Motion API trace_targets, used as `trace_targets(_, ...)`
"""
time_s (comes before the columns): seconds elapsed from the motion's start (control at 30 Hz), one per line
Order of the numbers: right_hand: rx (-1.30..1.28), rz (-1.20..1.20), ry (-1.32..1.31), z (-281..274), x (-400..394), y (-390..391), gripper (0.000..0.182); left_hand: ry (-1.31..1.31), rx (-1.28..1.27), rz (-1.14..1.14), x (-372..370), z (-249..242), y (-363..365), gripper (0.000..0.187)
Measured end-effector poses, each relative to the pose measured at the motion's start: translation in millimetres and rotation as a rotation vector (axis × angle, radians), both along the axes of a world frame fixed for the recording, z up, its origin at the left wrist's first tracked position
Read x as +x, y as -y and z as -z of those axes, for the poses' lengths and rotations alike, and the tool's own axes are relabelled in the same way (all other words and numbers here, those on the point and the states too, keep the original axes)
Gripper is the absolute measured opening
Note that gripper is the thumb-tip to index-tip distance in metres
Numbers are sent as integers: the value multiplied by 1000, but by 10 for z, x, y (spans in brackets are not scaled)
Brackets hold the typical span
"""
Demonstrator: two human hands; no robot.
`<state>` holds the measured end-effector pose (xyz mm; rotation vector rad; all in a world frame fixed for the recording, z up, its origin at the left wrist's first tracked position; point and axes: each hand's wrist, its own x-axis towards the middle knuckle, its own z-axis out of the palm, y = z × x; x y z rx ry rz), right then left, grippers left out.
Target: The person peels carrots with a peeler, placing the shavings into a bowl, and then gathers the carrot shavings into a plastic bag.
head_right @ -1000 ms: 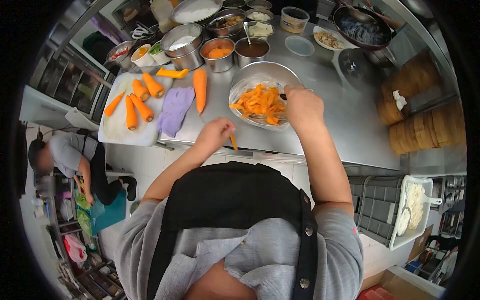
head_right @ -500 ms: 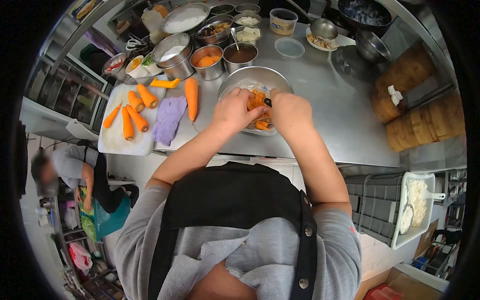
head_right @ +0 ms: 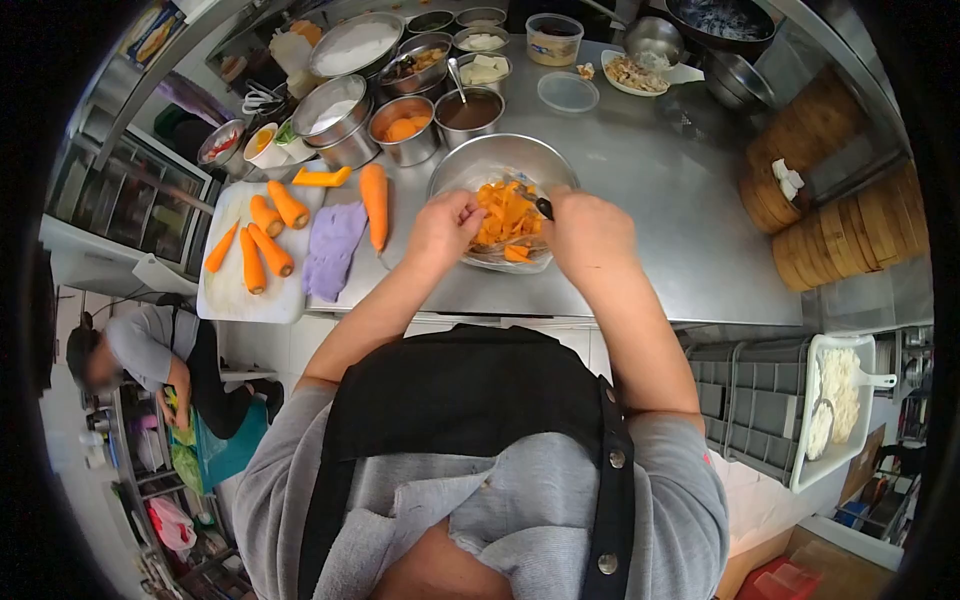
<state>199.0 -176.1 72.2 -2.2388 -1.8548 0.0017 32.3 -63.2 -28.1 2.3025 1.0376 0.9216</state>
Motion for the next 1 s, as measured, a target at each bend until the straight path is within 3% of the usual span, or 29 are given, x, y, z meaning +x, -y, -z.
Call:
trace_targets(0.3,-87,-72,-509,132,180,-22,30,22,116,58,-33,-85,8,31)
trace_targets(0.47,-61,-70,-651,218,195,-32,33,-7,-278,61,-9,-327,42,33)
trace_targets(0.57,-26,-39,-1116,121,205,3,26,59,-391,134,55,-245,-36,30)
trace_targets(0.6,47,-51,-1079,107,214,13,24,103,-418,160,71,-250,-38,29)
trace_targets(0.67,190,-72,-1006,107,249,43,23,125,-98,73,62,-271,-12,24)
trace_targets(0.8,154,124,-643,327,308,73,31,-44,285,-117,-79,-487,80,17)
trace_targets(0.87,80,189,-455,554,277,58,32,-186,218,-96,-197,-299,14,19)
trace_targets(1.0,16,125,-453,731,131,-10,28,-224,5,1,-228,-214,-37,27)
